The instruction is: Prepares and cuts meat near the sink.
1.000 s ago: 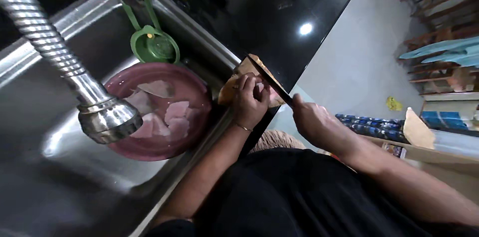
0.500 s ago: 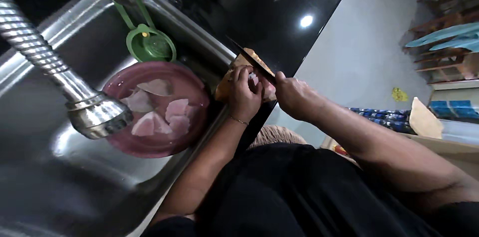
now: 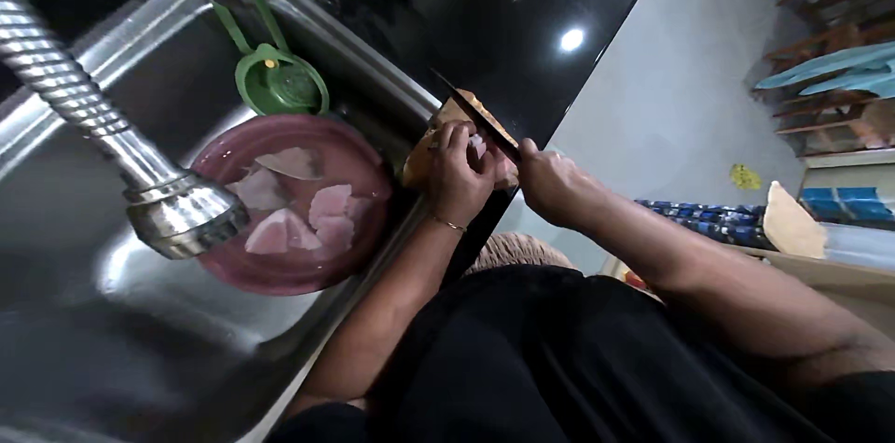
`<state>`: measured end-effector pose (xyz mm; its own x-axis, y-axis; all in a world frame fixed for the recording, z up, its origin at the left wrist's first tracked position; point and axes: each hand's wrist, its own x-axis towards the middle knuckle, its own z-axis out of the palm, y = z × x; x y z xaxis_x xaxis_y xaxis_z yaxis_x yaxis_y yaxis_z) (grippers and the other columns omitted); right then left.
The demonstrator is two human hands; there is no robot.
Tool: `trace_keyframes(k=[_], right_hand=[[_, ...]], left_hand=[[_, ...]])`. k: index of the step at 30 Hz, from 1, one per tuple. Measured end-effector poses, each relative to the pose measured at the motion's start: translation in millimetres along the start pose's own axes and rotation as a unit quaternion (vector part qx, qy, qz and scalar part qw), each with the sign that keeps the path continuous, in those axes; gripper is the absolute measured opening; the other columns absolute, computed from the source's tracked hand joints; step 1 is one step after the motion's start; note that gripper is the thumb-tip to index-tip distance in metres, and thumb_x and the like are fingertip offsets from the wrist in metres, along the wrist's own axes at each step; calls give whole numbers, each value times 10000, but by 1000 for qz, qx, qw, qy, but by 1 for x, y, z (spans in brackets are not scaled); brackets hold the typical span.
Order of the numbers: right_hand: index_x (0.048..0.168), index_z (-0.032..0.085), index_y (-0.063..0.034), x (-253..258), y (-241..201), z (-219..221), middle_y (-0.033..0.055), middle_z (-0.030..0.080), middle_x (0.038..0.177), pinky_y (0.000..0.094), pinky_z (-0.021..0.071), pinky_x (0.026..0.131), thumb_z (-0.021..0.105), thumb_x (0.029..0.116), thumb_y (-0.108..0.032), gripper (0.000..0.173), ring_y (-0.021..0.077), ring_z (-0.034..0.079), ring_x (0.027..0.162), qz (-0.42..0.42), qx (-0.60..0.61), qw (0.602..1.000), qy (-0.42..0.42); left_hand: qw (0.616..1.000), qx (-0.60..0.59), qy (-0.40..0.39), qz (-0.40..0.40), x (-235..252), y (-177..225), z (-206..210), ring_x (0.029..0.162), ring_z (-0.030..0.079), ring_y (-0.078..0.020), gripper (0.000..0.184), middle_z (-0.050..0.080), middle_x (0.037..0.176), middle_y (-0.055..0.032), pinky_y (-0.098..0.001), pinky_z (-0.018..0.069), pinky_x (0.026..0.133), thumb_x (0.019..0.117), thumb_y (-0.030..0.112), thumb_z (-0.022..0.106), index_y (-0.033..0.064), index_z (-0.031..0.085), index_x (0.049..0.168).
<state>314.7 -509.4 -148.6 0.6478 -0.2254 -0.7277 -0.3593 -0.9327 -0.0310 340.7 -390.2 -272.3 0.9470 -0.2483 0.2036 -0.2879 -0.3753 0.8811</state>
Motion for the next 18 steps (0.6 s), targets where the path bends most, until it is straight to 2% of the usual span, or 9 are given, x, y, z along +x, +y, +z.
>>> trace_keyframes(k=[3,8,11,14,18], right_hand=[[1238,494,-43,11,-4,5,199,681,928,571,579,713,445,1071,-122,191,410,720,895,-30,5,998,48],[1271,479,-63,-23,13,1,187,673,963,569,569,783,438,1087,-146,205,398,709,941,10,-35,999,-17],[1232,478,-67,-33,24,9,168,667,919,537,572,768,413,1097,-157,175,374,717,914,31,-61,997,-29],[1250,460,-67,-25,20,5,176,663,944,542,571,780,397,1105,-170,189,379,713,937,37,-48,997,-43],[1272,461,-56,1,10,3,201,674,975,572,572,770,412,1098,-164,211,411,713,942,7,-24,1000,-12]], left_hand=[[1000,2,-15,-14,-1,1,-1,1151,637,-334,320,640,1231,-230,-459,525,997,871,61,729,-57,653,1159],[1000,12,10,-8,-2,3,3,1063,663,-329,300,664,1142,-211,-481,553,904,850,128,741,-42,683,1091],[1000,5,8,-3,-2,2,3,1063,662,-324,300,668,1136,-200,-481,549,910,851,137,732,-34,687,1094],[1000,-1,-2,-1,-1,1,3,1078,655,-334,319,661,1142,-214,-468,545,926,845,117,740,-40,676,1115],[1000,4,-10,0,0,1,4,1103,649,-334,333,654,1177,-218,-465,539,950,837,109,748,-44,670,1123]])
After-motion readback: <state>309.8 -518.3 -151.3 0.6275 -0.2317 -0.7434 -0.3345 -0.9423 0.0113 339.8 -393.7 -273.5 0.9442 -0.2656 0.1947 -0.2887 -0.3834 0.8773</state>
